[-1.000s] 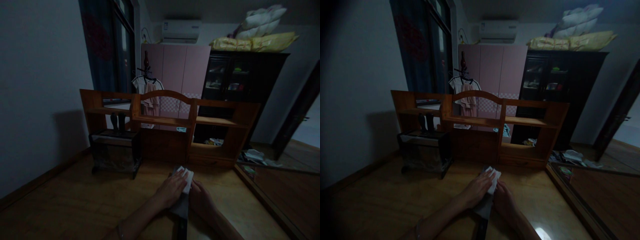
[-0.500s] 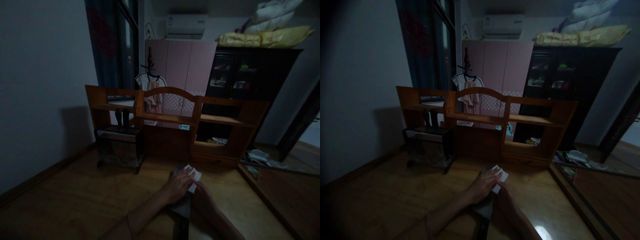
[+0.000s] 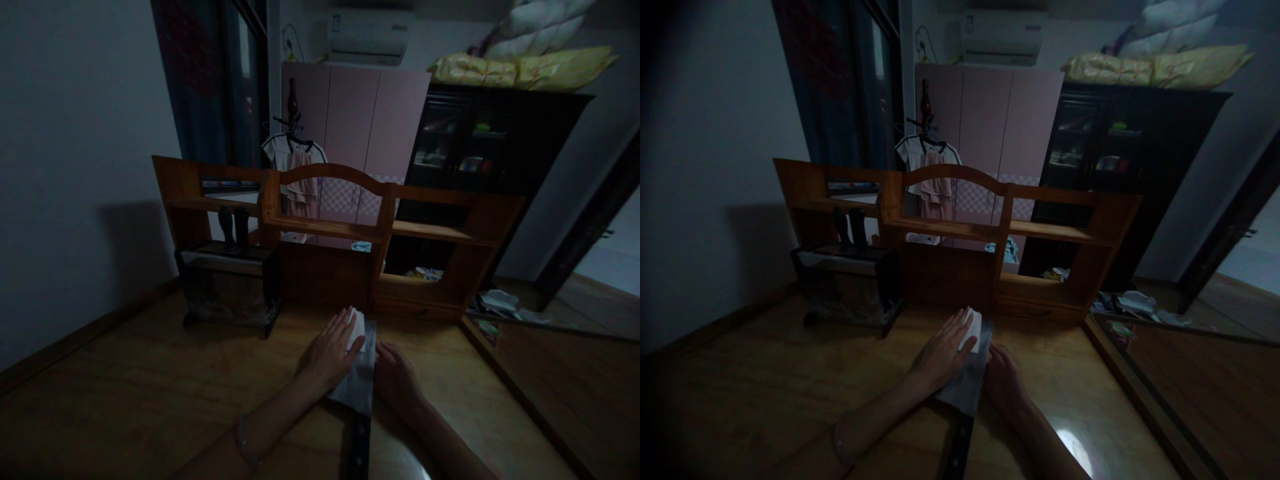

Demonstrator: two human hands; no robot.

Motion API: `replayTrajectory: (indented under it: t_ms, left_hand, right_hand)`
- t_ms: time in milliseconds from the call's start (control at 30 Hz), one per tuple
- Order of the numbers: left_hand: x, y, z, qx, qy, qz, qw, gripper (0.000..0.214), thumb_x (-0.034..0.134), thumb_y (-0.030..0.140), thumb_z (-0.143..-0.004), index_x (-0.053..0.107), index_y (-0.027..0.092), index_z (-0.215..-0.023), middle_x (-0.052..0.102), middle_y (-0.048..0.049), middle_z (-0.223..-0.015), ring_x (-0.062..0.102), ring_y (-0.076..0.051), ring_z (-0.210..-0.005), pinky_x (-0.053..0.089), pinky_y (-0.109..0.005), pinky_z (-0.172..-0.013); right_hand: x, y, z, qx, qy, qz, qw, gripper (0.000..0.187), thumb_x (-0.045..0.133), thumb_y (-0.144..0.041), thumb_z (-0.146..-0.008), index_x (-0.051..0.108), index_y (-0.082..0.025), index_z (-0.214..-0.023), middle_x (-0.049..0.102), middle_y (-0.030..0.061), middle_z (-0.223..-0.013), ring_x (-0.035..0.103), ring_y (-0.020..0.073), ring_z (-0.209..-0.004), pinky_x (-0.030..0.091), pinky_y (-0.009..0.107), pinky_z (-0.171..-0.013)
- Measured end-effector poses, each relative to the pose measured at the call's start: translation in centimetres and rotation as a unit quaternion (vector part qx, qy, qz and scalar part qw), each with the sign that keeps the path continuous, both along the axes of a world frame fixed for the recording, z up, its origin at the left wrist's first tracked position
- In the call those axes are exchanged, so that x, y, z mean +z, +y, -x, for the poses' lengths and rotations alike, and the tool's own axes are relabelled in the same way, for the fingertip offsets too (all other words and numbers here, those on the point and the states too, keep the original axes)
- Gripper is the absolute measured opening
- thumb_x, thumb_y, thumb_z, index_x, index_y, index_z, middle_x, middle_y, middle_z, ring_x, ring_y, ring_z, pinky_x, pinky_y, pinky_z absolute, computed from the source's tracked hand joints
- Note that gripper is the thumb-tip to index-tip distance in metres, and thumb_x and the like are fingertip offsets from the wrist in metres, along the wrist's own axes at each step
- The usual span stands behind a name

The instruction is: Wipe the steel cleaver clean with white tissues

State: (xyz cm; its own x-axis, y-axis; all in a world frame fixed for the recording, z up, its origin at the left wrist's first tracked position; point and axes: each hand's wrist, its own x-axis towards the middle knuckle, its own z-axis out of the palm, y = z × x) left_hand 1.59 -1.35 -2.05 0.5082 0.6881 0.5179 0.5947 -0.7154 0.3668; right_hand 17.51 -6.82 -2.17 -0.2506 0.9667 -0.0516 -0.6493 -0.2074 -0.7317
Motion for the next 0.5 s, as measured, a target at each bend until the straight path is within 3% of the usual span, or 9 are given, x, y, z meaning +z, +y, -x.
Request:
replayTrajectory:
  t_ms: [100, 167, 333, 500]
  left_hand:
    - [0.5, -0.4, -0.2, -0.093, 0.020, 0.015, 0.995, 0.049, 0.020, 0.040, -0.103, 0.034, 0.024, -0.147, 0.033, -0.0015, -0.152, 0.021, -0.016, -0.144, 0.021, -0.040, -0.119]
    - [0.4, -0.5, -0.4, -0.119, 0.033, 0.025, 0.992, 0.047, 0.019, 0.038, -0.103, 0.037, 0.025, -0.146, 0.037, -0.0009, -0.150, 0.023, -0.015, -0.143, 0.022, -0.039, -0.119]
    - [-0.9, 0.5, -0.4, -0.060, 0.013, 0.013, 0.998, 0.047, 0.023, 0.038, -0.103, 0.039, 0.022, -0.145, 0.036, -0.0040, -0.151, 0.023, -0.017, -0.144, 0.024, -0.041, -0.119]
    - [-1.6, 1.4, 0.1, 0.004, -0.032, 0.059, 0.998, 0.052, 0.021, 0.042, -0.103, 0.033, 0.018, -0.147, 0.028, -0.0062, -0.154, 0.017, -0.019, -0.145, 0.025, -0.043, -0.118]
  right_hand:
    - [-0.3, 0.1, 0.0, -0.019, 0.018, -0.010, 1.000, 0.025, 0.059, -0.039, -0.083, 0.068, -0.023, -0.100, 0.073, 0.0033, -0.094, 0.066, 0.0230, -0.094, 0.047, 0.038, -0.089]
    - [-0.5, 0.3, -0.1, -0.034, 0.021, -0.016, 0.999, 0.024, 0.059, -0.038, -0.082, 0.068, -0.025, -0.100, 0.073, 0.0025, -0.095, 0.065, 0.0226, -0.096, 0.046, 0.038, -0.090]
    - [-0.1, 0.3, -0.3, -0.034, 0.021, -0.024, 0.999, 0.024, 0.061, -0.035, -0.080, 0.067, -0.025, -0.100, 0.072, 0.0018, -0.097, 0.063, 0.0222, -0.100, 0.046, 0.037, -0.092]
    - [0.7, -0.2, -0.2, 0.000, 0.016, -0.007, 1.000, 0.022, 0.060, -0.037, -0.079, 0.068, -0.026, -0.097, 0.072, 0.0029, -0.094, 0.064, 0.0250, -0.100, 0.048, 0.042, -0.090]
